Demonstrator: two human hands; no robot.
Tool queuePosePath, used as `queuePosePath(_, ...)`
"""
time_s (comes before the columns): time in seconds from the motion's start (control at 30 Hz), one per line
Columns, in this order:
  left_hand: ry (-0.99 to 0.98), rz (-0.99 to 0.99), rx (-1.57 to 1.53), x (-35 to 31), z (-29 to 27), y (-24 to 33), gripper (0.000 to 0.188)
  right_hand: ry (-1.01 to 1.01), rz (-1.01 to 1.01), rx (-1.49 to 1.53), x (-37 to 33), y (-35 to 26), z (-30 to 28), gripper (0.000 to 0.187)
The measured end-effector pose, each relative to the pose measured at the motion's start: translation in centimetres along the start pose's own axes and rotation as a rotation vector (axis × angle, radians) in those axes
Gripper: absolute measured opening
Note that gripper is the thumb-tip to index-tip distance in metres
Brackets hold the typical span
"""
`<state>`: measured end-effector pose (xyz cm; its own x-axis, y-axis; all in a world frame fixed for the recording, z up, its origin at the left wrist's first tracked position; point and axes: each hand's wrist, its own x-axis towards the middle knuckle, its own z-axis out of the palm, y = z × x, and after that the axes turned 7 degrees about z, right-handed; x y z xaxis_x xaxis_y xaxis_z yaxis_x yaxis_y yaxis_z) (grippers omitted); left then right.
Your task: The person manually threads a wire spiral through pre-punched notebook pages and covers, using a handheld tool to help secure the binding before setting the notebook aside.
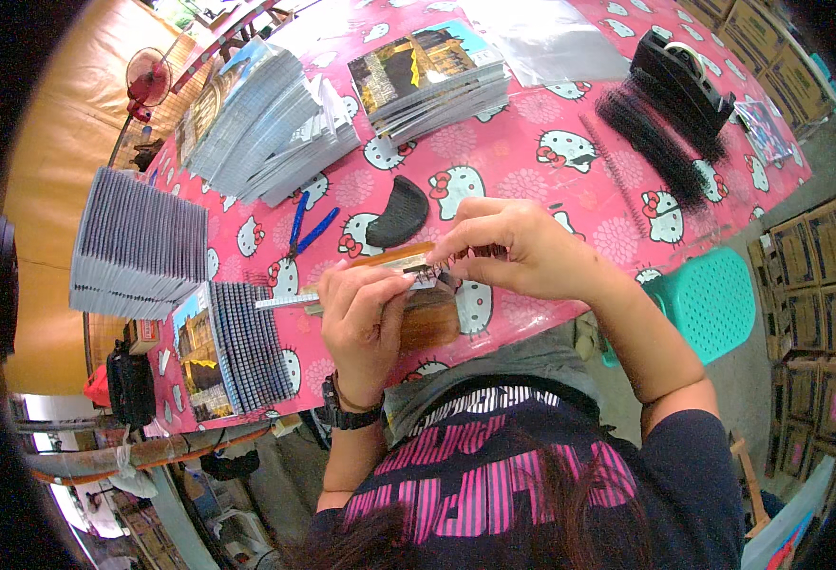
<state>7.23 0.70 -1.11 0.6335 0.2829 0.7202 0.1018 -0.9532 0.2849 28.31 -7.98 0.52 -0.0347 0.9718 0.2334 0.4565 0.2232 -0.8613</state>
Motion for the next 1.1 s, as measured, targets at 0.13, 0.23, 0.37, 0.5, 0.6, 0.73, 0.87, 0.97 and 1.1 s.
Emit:
queuePosePath(0.13, 0.049, 0.008, -0.038, -0.6, 0.2, 0.1, 0.017, -0.018, -0.032, -0.033, 0.3, -0.6, -0.4, 0.021)
queuePosePath(0.23, 0.058, 0.018, -0.038, -0.8, 0.2, 0.0, 0.018, -0.031, -0.08, -0.049, 0.6, -0.4, -0.6, 0.019)
queuePosePath(0.37, 0.061, 0.029, -0.03, -0.9, 0.3, -0.1, 0.019, -0.061, -0.106, -0.052, 0.9, -0.3, -0.8, 0.018)
queuePosePath(0.5, 0.056, 0.01, -0.043, -0.7, 0.2, 0.0, 0.017, -0.099, -0.089, -0.015, 1.2, -0.5, -0.7, 0.015)
queuePosePath(0.6, 0.043, 0.007, -0.047, -0.3, 0.1, 0.0, 0.017, -0.156, 0.009, -0.057, 1.1, -0.6, -0.9, 0.012)
queuePosePath(0.73, 0.041, 0.018, -0.059, -0.3, 0.1, -0.1, 0.018, -0.091, -0.15, -0.073, 1.2, 0.0, -0.9, 0.008)
queuePosePath(0.87, 0.039, 0.02, -0.061, -0.2, 0.0, -0.1, 0.018, -0.057, -0.243, -0.12, 1.5, 0.1, -0.8, 0.007)
queuePosePath(0.97, 0.041, 0.021, -0.064, 0.1, 0.0, -0.2, 0.019, -0.058, -0.286, -0.142, 1.7, 0.0, -0.8, 0.007)
queuePosePath(1.1, 0.056, -0.024, -0.065, 0.1, 0.1, 0.0, 0.019, -0.121, -0.336, -0.191, 1.2, -0.6, -1.2, 0.006)
